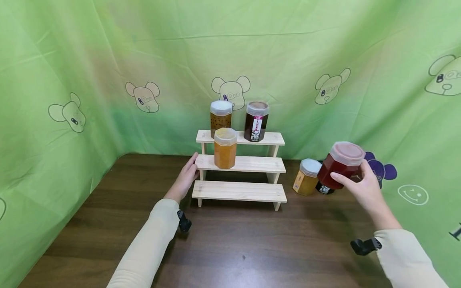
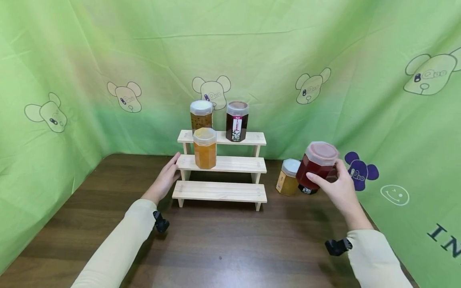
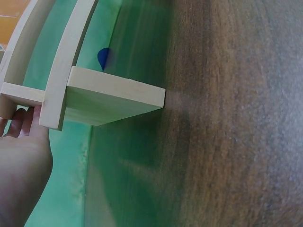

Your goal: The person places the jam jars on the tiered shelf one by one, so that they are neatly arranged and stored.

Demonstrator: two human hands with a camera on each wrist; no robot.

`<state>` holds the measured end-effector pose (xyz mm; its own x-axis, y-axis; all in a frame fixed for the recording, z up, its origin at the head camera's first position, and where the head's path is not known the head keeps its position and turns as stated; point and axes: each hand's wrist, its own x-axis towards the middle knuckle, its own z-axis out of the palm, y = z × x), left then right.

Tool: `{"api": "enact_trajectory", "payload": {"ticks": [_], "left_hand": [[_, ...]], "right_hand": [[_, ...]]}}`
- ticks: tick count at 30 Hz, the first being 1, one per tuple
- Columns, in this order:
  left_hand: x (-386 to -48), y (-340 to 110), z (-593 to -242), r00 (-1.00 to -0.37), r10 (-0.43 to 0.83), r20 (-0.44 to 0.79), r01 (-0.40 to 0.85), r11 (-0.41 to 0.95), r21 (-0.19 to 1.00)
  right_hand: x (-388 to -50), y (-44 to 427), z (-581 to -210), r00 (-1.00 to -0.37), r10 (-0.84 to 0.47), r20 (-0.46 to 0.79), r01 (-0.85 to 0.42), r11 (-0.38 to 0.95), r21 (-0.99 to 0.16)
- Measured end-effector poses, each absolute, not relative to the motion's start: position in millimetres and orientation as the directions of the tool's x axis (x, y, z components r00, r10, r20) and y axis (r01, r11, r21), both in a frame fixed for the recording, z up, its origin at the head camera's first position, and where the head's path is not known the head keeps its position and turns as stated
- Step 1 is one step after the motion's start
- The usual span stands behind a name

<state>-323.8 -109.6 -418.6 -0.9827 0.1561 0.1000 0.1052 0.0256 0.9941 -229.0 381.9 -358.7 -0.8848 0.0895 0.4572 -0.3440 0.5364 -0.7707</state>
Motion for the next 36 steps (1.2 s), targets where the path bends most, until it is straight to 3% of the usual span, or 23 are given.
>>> {"api": "enact_trajectory", "payload": {"ticks": [15,36], "left_hand": [[-324.8,-110.1,-419.4,-0.982,0.162,0.097,0.1,0.008,0.995],[-325.1,-110.6,-419.4,-0.981,0.169,0.097,0.101,0.016,0.995]], "right_hand": [[-251.0,329.1,-357.5,-0.888,0.012,0.459,-0.4,0.469,-0.787],[-284.3,260.7,-361.6,-0.91,-0.126,0.396,-0.415,0.216,-0.884]]}}
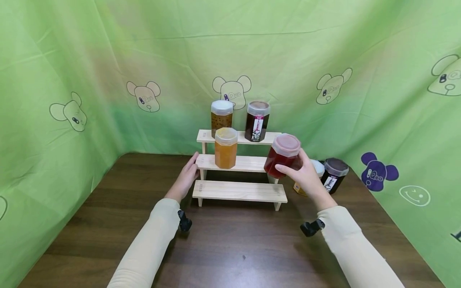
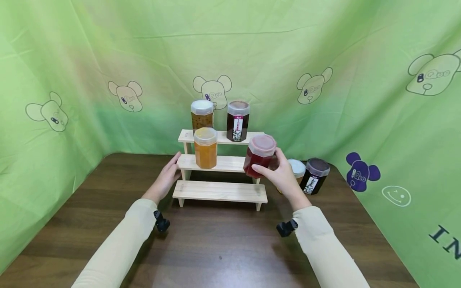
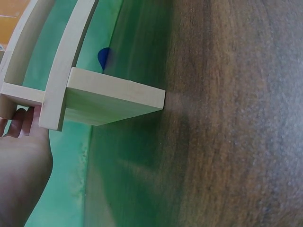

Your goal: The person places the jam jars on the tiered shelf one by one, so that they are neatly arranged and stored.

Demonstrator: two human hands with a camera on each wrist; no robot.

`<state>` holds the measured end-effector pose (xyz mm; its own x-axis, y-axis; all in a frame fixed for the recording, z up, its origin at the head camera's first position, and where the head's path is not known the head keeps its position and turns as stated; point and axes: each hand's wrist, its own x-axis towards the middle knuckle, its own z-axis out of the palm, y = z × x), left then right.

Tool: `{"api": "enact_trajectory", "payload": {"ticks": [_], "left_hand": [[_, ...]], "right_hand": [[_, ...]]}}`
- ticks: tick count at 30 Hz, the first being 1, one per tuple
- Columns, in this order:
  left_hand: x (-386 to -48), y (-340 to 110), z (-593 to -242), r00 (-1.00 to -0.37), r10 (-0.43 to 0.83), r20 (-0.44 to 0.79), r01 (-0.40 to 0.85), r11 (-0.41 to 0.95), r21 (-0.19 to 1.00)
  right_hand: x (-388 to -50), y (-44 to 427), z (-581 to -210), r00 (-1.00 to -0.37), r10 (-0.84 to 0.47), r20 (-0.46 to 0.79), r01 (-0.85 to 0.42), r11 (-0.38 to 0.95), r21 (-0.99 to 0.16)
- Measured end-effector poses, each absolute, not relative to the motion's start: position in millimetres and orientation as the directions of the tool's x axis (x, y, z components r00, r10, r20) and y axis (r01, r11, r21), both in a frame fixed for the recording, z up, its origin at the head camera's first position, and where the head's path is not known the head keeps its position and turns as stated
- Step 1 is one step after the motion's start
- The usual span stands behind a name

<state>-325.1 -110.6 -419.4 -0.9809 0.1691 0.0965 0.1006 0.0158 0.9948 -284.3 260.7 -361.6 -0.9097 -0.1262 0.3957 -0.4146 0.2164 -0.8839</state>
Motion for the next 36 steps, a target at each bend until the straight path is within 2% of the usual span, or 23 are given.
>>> {"api": "enact_trajectory", "payload": {"ticks": [8,20,28,36], "left_hand": [[-325.4,-110.3,-419.0,-0.981,0.172,0.094,0.098,0.017,0.995],[-324.0,-110.0,-417.7,-0.981,0.169,0.091,0.096,0.026,0.995],[-324.9,-109.5,-418.5,-0.98,0.178,0.089,0.097,0.032,0.995],[-323.4,-110.0,-416.6,-0.981,0.172,0.085,0.089,0.018,0.996]], "right_hand": [[-297.9,244.1,-365.1,-0.913,-0.157,0.378,-0.404,0.207,-0.891],[-314.6,235.9,-364.5,-0.935,-0.217,0.28,-0.34,0.333,-0.879],[-321.1,237.9,-364.6,-0.955,-0.224,0.194,-0.264,0.341,-0.902],[-325.7,237.0,-360.2,-0.952,-0.254,0.172,-0.251,0.325,-0.912]]}}
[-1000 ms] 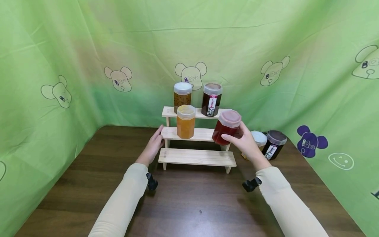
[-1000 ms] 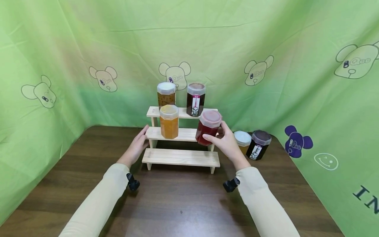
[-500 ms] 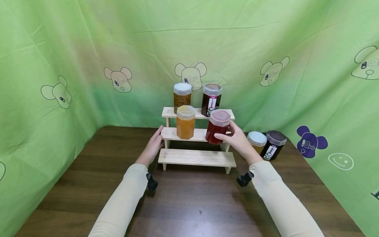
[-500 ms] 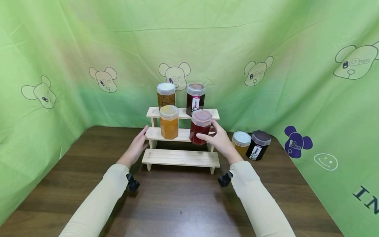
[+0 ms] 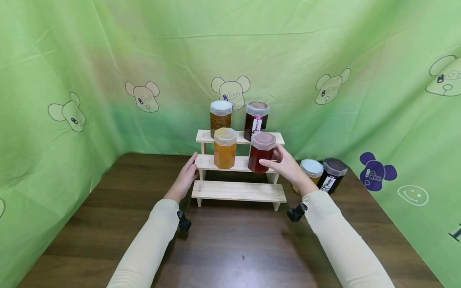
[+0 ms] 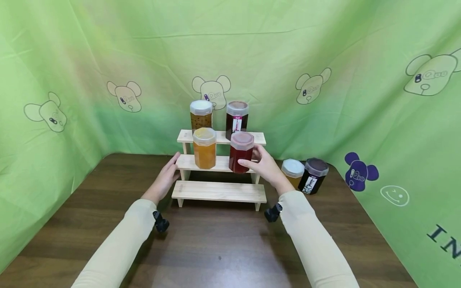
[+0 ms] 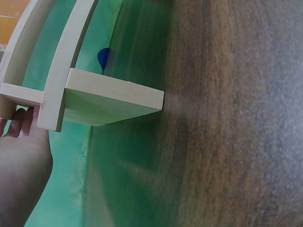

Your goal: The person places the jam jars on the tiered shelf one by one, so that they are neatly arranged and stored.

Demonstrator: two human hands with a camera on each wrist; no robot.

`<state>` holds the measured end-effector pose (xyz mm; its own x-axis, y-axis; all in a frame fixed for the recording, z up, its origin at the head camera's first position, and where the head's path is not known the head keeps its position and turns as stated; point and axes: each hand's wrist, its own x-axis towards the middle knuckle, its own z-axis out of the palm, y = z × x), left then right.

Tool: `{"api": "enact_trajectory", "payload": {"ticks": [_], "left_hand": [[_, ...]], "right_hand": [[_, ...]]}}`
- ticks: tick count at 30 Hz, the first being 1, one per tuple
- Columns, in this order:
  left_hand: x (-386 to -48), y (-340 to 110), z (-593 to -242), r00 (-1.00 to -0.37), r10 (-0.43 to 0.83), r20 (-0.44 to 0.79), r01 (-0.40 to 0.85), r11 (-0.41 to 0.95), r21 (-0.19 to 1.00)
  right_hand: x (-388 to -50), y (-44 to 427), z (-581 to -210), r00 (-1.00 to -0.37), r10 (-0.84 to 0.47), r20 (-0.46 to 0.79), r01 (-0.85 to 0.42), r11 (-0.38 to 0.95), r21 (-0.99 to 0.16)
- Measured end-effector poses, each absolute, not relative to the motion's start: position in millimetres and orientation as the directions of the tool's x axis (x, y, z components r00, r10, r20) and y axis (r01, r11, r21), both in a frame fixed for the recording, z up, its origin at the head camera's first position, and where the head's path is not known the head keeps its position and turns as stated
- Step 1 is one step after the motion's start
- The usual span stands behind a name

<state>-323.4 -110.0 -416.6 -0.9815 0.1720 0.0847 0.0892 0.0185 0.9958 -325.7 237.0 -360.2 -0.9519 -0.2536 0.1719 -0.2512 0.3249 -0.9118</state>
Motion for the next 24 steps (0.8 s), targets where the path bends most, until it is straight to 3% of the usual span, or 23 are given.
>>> {"api": "enact_trajectory", "payload": {"ticks": [12,24], "left_hand": [[-325.1,-109.7,-418.9,-0.983,0.159,0.094,0.097,0.012,0.995],[-323.6,-109.7,-417.0,-0.98,0.177,0.094,0.099,0.015,0.995]], "right_hand": [[-326.2,234.3,-358.6,-0.959,-0.252,0.126,-0.224,0.409,-0.885],[-328.4,229.7,-361.3,-0.961,-0.252,0.113,-0.211,0.406,-0.889]]}}
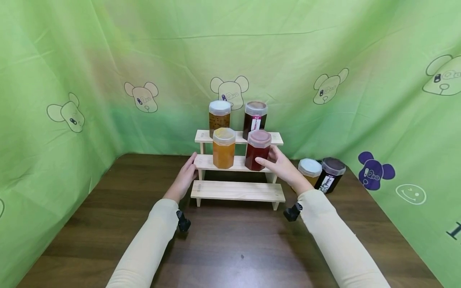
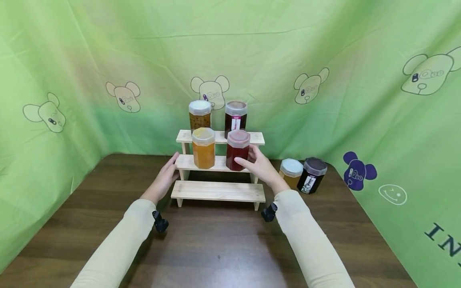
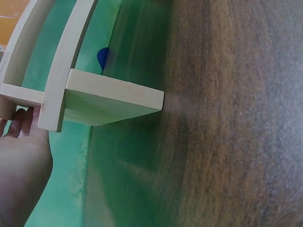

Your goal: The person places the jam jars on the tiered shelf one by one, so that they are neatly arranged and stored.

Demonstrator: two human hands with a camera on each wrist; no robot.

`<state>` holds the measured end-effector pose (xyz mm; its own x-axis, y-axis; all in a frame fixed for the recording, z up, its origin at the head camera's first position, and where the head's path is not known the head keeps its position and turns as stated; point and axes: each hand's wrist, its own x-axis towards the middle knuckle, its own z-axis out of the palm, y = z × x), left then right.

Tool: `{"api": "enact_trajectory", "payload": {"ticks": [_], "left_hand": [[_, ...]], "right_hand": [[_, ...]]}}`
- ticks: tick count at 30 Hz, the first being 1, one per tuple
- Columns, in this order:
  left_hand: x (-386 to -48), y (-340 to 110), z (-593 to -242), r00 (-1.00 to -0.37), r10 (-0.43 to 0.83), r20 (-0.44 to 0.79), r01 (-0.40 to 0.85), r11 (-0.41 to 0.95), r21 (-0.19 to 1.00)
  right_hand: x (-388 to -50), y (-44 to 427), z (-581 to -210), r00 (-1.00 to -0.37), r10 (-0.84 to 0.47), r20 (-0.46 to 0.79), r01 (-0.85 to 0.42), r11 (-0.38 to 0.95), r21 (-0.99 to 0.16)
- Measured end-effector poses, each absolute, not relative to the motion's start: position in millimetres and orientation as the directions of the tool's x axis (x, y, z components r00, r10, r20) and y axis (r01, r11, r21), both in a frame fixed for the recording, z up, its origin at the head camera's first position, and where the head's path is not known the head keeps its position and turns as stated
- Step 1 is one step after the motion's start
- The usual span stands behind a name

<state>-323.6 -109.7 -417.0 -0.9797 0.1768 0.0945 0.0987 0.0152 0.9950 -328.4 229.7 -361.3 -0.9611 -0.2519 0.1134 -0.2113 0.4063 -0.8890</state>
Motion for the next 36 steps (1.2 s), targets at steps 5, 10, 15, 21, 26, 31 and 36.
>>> {"api": "enact_trajectory", "payload": {"ticks": [5,10,15,21,26,31,36], "left_hand": [[-323.9,-110.1,-416.1,-0.981,0.169,0.096,0.101,0.022,0.995],[-324.2,-110.6,-418.0,-0.982,0.164,0.092,0.096,0.012,0.995],[-324.6,-111.6,-420.5,-0.983,0.157,0.097,0.099,0.006,0.995],[-323.6,-112.4,-420.4,-0.981,0.161,0.106,0.109,0.009,0.994],[-323.2,-111.6,-420.4,-0.98,0.172,0.103,0.113,0.045,0.993],[-323.3,-110.0,-418.7,-0.979,0.177,0.097,0.108,0.052,0.993],[-321.1,-110.1,-414.4,-0.977,0.19,0.094,0.103,0.037,0.994]], "right_hand": [[-329.9,227.6,-360.1,-0.956,-0.266,0.125,-0.227,0.399,-0.888],[-328.9,225.4,-359.9,-0.954,-0.267,0.134,-0.237,0.403,-0.884],[-327.7,222.7,-360.3,-0.96,-0.247,0.134,-0.231,0.423,-0.876],[-327.0,222.3,-362.4,-0.962,-0.237,0.137,-0.228,0.415,-0.881],[-324.9,226.1,-366.9,-0.959,-0.239,0.152,-0.239,0.397,-0.886],[-320.7,230.1,-366.3,-0.953,-0.257,0.158,-0.245,0.355,-0.902],[-314.3,239.7,-362.5,-0.946,-0.286,0.153,-0.237,0.289,-0.927]]}}
